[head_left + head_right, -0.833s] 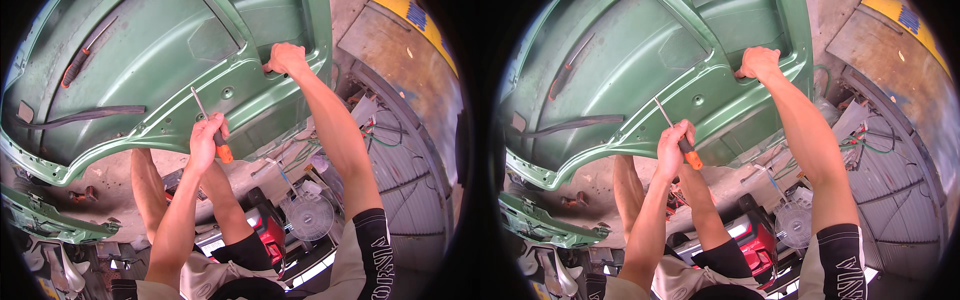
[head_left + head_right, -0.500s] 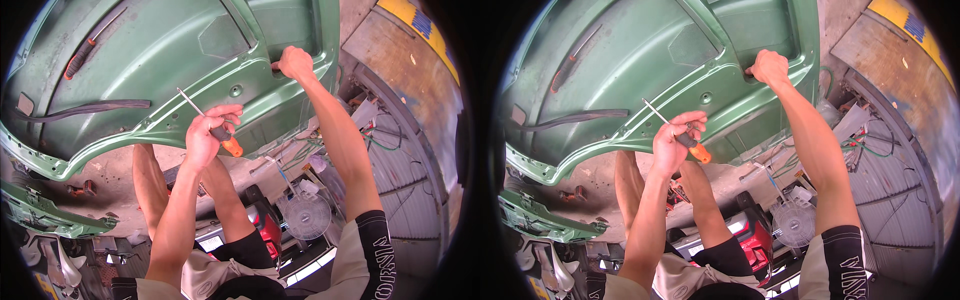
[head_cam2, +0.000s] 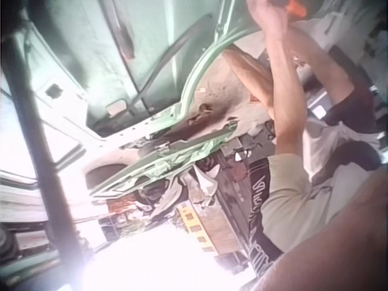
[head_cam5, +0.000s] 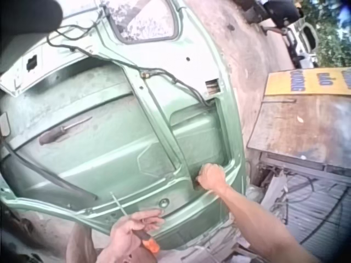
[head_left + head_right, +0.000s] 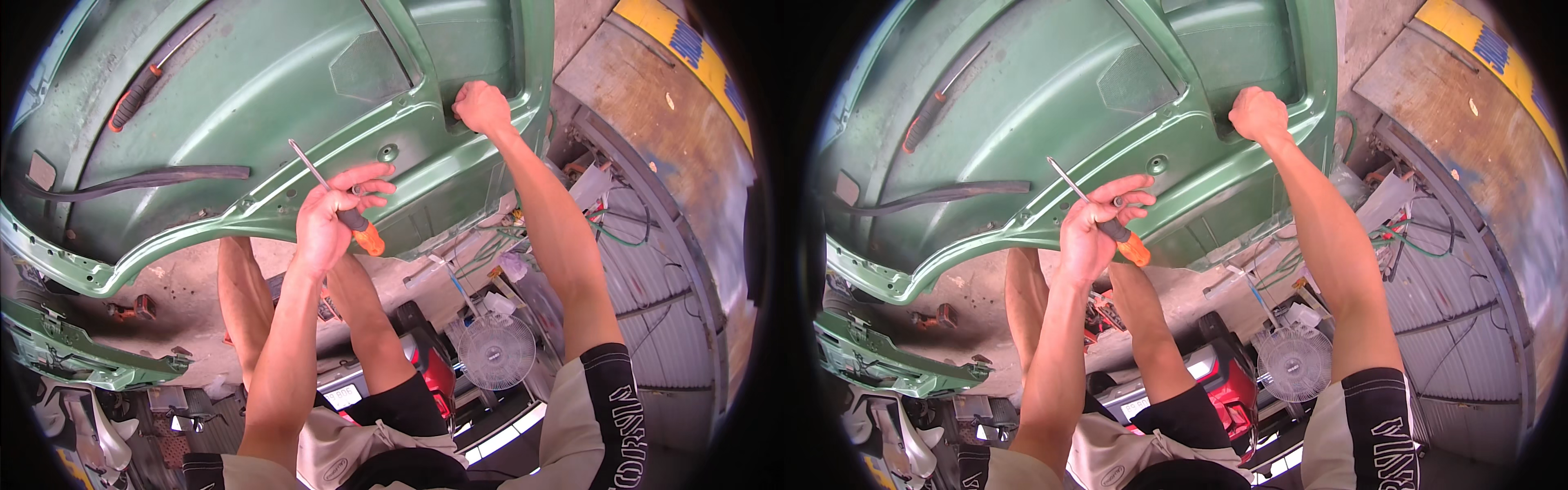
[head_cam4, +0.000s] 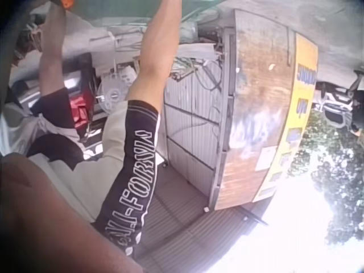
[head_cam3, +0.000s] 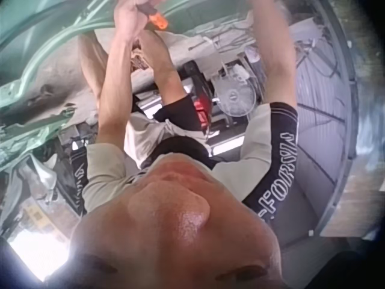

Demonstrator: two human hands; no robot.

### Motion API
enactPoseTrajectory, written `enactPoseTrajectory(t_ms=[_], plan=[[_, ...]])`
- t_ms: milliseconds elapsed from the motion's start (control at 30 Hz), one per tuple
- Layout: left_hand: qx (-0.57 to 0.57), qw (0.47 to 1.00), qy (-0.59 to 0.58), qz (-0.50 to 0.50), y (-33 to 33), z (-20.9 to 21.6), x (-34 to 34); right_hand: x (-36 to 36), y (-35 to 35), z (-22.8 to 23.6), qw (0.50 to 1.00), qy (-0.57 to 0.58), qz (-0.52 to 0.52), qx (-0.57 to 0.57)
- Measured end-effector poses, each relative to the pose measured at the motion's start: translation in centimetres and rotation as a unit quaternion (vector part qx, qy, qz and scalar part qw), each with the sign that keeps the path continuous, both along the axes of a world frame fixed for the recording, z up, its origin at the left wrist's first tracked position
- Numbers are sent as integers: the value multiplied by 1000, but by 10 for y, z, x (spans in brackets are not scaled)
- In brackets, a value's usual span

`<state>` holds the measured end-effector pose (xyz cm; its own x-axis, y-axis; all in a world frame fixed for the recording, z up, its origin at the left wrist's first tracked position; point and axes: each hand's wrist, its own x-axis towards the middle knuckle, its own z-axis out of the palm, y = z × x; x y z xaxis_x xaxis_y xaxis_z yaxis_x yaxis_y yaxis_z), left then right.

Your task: The person uses a screwdriver to remove screws from a green car door panel, rotating the tool by hand while sitting on the floor.

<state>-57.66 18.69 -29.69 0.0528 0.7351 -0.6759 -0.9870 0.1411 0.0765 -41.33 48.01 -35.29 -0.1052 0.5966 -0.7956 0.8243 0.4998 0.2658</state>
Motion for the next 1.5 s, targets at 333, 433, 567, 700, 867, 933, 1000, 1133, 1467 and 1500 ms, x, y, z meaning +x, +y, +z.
enactPoseTrajectory(t_ms=[333, 433, 567, 700, 867, 933, 1000, 1133, 1467, 1500], plan=[[-2, 999, 25, -32, 4, -5, -1, -3, 30, 13, 1000, 0, 12, -12], [-12, 999, 17, -42, 5, -6, -1, -5, 28, 12, 983, -119, 85, -110], [-21, 998, 24, -56, 7, -7, -7, -41, 30, 12, 930, -257, 87, -247], [-32, 998, 15, -56, 14, -9, -10, -31, 35, -1, 921, -285, 34, -262], [-41, 998, 8, -56, 19, -11, -10, -49, 20, -9, 892, -299, 43, -335], [-53, 997, -4, -57, 21, -11, -10, -58, 15, -6, 889, -317, 45, -327], [-53, 997, -4, -59, 21, -13, -10, -67, 15, 3, 892, -320, 39, -318], [-55, 996, -4, -69, 26, -15, -10, -40, 29, -8, 897, -277, -5, -345], [-80, 993, 1, -88, 29, -16, -12, -13, 62, 37, 919, 130, -285, -240], [-82, 993, -1, -88, 28, -16, -12, -13, 58, 44, 944, 171, -246, -140]])
